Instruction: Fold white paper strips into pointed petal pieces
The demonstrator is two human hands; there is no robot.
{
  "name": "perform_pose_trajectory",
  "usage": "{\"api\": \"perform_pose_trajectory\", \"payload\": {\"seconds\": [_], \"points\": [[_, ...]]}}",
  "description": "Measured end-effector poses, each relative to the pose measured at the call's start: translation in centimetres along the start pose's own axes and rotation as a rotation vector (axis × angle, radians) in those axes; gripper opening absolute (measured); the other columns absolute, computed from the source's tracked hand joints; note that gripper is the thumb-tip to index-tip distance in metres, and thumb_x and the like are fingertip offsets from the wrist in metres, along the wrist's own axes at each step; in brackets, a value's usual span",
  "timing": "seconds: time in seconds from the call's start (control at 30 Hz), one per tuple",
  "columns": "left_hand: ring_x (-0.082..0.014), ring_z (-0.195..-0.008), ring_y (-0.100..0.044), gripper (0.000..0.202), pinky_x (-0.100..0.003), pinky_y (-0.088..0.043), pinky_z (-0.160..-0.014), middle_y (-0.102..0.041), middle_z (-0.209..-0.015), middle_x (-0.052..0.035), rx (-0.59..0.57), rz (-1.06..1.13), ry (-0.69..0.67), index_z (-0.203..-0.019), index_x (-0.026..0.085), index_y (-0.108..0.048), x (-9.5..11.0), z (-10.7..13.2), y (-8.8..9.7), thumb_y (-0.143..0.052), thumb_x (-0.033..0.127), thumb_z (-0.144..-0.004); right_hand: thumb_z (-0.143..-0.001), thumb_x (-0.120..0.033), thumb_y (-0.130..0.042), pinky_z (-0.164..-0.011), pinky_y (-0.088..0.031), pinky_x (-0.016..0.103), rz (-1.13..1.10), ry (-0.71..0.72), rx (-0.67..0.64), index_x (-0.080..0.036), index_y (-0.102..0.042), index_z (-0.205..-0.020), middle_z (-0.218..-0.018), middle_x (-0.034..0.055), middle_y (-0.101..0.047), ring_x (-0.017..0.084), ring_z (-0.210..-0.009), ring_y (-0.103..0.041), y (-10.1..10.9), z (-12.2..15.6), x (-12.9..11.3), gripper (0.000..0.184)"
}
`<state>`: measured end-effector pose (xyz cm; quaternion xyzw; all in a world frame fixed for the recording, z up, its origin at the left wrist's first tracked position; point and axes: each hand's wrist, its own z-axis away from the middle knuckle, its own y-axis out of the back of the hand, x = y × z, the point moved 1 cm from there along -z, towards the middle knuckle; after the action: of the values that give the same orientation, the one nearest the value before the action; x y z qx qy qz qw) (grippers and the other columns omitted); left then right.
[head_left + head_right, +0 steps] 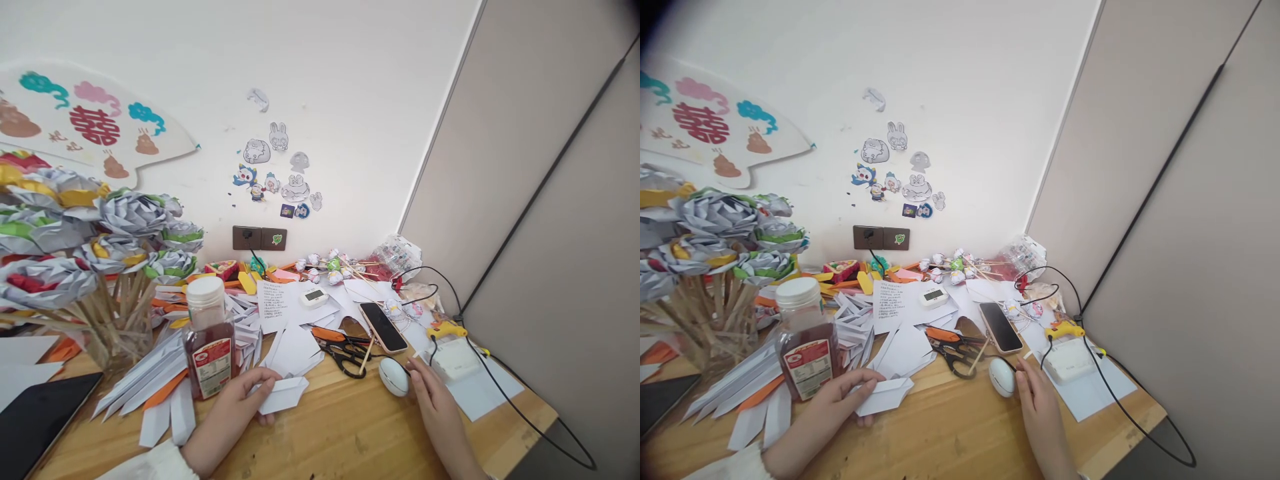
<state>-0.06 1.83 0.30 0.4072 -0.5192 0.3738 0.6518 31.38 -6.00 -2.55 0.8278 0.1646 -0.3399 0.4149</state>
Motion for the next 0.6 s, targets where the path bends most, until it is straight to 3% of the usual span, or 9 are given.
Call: {"api": "perform_pose_trajectory", "payload": {"seconds": [0.2,0.27,0.33,0.43,0.53,0.6], "points": [[-0.0131,-0.044,-0.053,0.033,-0.021,-0.042,-0.046,-0.056,-0.048,0.0037,0.0,0.023,-0.011,-0.076,0.015,-0.057,-0.1,0.0,0.0,-0.052,0.045,-0.064,-0.08,-0.034,-0.034,-0.087,-0.034,0.04,0.117,0.176,0.136,-0.018,-0.05,-0.098,-0.105,0.0104,-0.051,0.024,-0.103,-0.042,-0.4,1.2,-3.2,0.029],[-0.0131,-0.044,-0.053,0.032,-0.021,-0.042,-0.046,-0.057,-0.049,0.0037,0.003,0.031,-0.02,-0.077,0.015,-0.056,-0.2,0.0,0.0,-0.052,0.045,-0.064,-0.081,-0.03,-0.034,-0.081,-0.039,0.035,0.083,0.279,0.05,-0.02,-0.051,-0.094,-0.099,0.0092,-0.053,0.023,-0.097,-0.047,-1.3,1.4,-5.7,0.024],[-0.0135,-0.044,-0.054,0.032,-0.021,-0.042,-0.046,-0.058,-0.049,0.0039,0.009,0.031,-0.032,-0.078,0.016,-0.056,-0.3,0.0,0.1,-0.051,0.045,-0.065,-0.082,-0.026,-0.034,-0.076,-0.041,0.031,0.054,0.381,-0.135,-0.022,-0.052,-0.093,-0.097,0.0076,-0.054,0.02,-0.092,-0.049,-2.8,1.4,-8.6,0.022],[-0.0143,-0.044,-0.055,0.033,-0.022,-0.043,-0.047,-0.056,-0.044,0.0046,0.033,0.03,-0.034,-0.08,0.016,-0.056,-0.4,0.0,0.0,-0.051,0.046,-0.066,-0.081,-0.022,-0.036,-0.074,-0.041,0.029,0.03,0.505,-0.259,-0.021,-0.049,-0.1,-0.097,0.0059,-0.054,0.018,-0.09,-0.049,-5.9,0.9,-12.5,0.023],[-0.014,-0.045,-0.055,0.035,-0.023,-0.044,-0.048,-0.057,-0.049,0.0046,0.073,0.067,-0.017,-0.083,0.017,-0.055,-0.4,-0.1,0.0,-0.053,0.046,-0.063,-0.08,-0.021,-0.04,-0.069,-0.038,0.028,0.038,0.569,-0.277,-0.02,-0.054,-0.087,-0.081,0.0032,-0.057,0.018,-0.079,-0.05,-9.7,0.1,-14.5,0.015],[-0.0141,-0.045,-0.055,0.035,-0.023,-0.045,-0.048,-0.058,-0.05,0.0046,0.082,0.087,-0.016,-0.085,0.017,-0.055,-0.4,-0.2,0.1,-0.054,0.045,-0.063,-0.082,-0.02,-0.037,-0.062,-0.036,0.025,0.051,0.522,-0.254,-0.019,-0.054,-0.07,-0.068,0.0014,-0.056,0.015,-0.069,-0.049,-12.1,-0.4,-14.9,0.021]]}}
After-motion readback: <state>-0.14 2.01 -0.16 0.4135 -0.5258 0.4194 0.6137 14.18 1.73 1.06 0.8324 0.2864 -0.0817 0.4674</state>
